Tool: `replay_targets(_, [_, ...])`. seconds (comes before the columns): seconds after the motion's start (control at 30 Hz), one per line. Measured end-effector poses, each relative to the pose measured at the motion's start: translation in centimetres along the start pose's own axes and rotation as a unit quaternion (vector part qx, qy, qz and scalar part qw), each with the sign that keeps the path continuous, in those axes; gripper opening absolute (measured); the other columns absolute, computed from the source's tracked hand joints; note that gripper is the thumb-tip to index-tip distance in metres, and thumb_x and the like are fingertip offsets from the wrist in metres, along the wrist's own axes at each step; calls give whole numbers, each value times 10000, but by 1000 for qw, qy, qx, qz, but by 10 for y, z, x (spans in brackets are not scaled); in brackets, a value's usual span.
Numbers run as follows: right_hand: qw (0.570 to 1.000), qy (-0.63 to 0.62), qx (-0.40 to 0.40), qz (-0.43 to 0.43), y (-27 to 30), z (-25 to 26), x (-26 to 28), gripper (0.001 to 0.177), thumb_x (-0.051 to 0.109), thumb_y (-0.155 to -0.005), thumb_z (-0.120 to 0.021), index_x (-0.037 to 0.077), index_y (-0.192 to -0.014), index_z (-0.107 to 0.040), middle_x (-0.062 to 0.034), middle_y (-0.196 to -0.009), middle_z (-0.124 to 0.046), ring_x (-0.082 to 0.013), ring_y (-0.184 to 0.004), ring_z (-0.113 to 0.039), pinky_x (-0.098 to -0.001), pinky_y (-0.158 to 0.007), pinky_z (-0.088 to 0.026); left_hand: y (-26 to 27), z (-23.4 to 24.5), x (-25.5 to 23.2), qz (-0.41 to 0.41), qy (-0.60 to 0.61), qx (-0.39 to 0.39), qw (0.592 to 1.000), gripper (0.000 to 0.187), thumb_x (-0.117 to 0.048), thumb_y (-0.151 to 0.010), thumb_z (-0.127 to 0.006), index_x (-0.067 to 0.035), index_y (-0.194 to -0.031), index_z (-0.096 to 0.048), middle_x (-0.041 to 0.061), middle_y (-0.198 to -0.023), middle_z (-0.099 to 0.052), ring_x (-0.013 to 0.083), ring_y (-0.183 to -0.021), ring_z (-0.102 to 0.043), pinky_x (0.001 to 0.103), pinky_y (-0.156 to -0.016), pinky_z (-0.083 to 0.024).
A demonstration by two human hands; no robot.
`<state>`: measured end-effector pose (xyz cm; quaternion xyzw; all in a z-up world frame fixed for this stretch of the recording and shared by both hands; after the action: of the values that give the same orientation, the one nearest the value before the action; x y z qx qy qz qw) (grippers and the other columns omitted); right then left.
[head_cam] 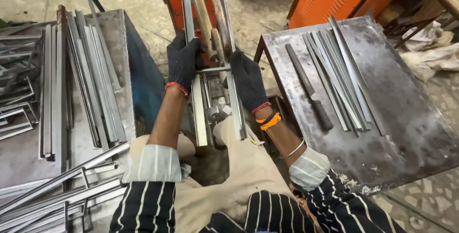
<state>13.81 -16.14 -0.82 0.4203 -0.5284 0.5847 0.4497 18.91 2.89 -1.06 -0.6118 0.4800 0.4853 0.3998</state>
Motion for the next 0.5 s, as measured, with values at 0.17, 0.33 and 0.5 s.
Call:
replay_targets(0.17, [999,-38,-2,-6,5,-2,-15,483,505,-1066,-507,76,-852,-569,37,-733,-485,-84,-662,-500,-301,-574,-466,-8,4,8,-36,-4,8,999,105,-125,-919,-641,-28,-959,-650,55,-713,-656,125,-493,-570,298,-433,-462])
replay_targets(0.33, [999,-29,-32,-1,3,-4,-6,513,489,-1118,-480,71,-825,-530,45,-716,-439,-84,-665,-419,-312,-581,-406,-10,2,14,-45,21,12,999,130,-105,-897,-634,-76,-1016,-679,29,-739,-677,99,-560,-616,270,-475,-507])
replay_targets(0.5, [998,5,-55,7,3,3,-13,496,432,-1112,-506,43,-807,-545,46,-706,-432,-78,-702,-377,-308,-618,-349,-4,3,10,-43,56,20,997,46,-82,-911,-646,-46,-941,-645,40,-732,-660,120,-552,-605,281,-476,-505])
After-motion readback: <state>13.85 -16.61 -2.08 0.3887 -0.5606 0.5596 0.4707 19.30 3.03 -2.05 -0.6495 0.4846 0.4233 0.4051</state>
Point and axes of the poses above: each hand's wrist, its own y-axis away from the middle knuckle, its own z-axis out of the back of the hand, x = y × z, the point moved 5 cm from there along -y, towards the middle knuckle
